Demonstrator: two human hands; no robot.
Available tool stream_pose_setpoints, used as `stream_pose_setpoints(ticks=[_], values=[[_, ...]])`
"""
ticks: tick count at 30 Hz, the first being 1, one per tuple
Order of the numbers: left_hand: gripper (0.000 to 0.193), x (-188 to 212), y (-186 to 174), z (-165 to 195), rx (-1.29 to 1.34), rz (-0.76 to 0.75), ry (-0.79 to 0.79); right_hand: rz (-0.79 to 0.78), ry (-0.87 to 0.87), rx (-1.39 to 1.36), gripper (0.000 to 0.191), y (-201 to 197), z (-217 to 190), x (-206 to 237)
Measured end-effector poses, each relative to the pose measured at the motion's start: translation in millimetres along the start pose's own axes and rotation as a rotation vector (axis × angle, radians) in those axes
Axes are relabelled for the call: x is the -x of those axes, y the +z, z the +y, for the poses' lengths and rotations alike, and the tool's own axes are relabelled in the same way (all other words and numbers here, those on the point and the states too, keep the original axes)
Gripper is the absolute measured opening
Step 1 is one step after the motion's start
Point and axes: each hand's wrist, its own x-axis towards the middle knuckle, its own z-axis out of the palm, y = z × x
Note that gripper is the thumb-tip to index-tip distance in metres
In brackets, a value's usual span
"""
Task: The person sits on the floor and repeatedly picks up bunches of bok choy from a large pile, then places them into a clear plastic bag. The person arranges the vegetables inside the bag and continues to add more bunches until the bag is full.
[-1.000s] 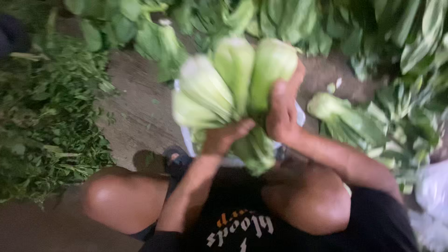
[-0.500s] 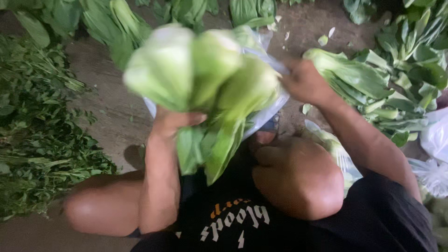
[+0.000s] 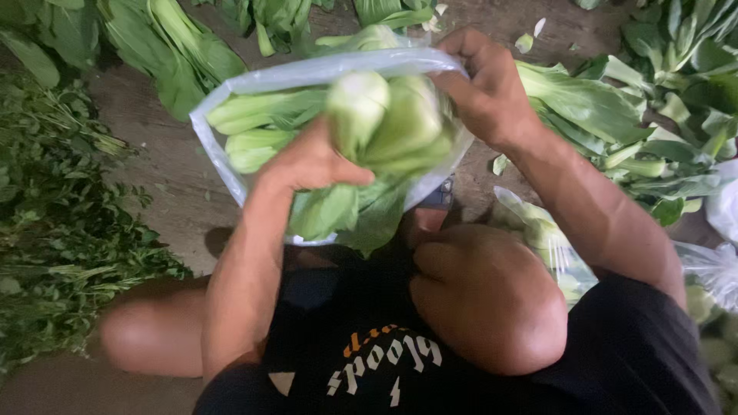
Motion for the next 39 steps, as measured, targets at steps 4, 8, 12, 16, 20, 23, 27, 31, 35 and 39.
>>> stream_pose_setpoints(ticks=[4,8,12,16,20,23,27,31,35,39], values=[[0.102,-2,-1,12,-0.010,0.188,-0.108,-0.004,-0.107,0.125,0.019,-5,-11,-6],[0.124,-2,12,25,-0.121,0.305,-0.061,-0.026,0.036,0.095,0.027,-7,-15,-15],[0.127,-2,19,29,-0.260,0.542,0.034,-0.094,-0.055,0.141,0.030,-11,-13,-31],[0.116,0,19,22,-0.316,0.467,0.155,-0.095,-0.085,0.178,0.026,-7,-23,-43],[0.114,-9,12,27,-0.388,0.388,0.331,0.035,-0.195,0.228,0.021,3,-46,-39],[0.097,-32,-2,42,-0.489,0.115,0.082,-0.112,-0.353,0.236,0.016,6,-56,-27],[0.056,-55,-9,50,-0.577,-0.114,-0.195,-0.170,-0.440,0.255,0.016,-3,-53,-22],[0.059,-38,9,15,-0.618,0.390,0.335,-0.230,-0.239,0.217,0.013,-14,-51,-27],[0.036,-50,13,-39,-0.817,0.677,0.511,-0.189,-0.326,0.287,0.015,-11,-59,-30],[0.050,-88,2,-71,-1.146,0.784,0.478,-0.270,-0.314,0.270,0.013,1,-67,-36]])
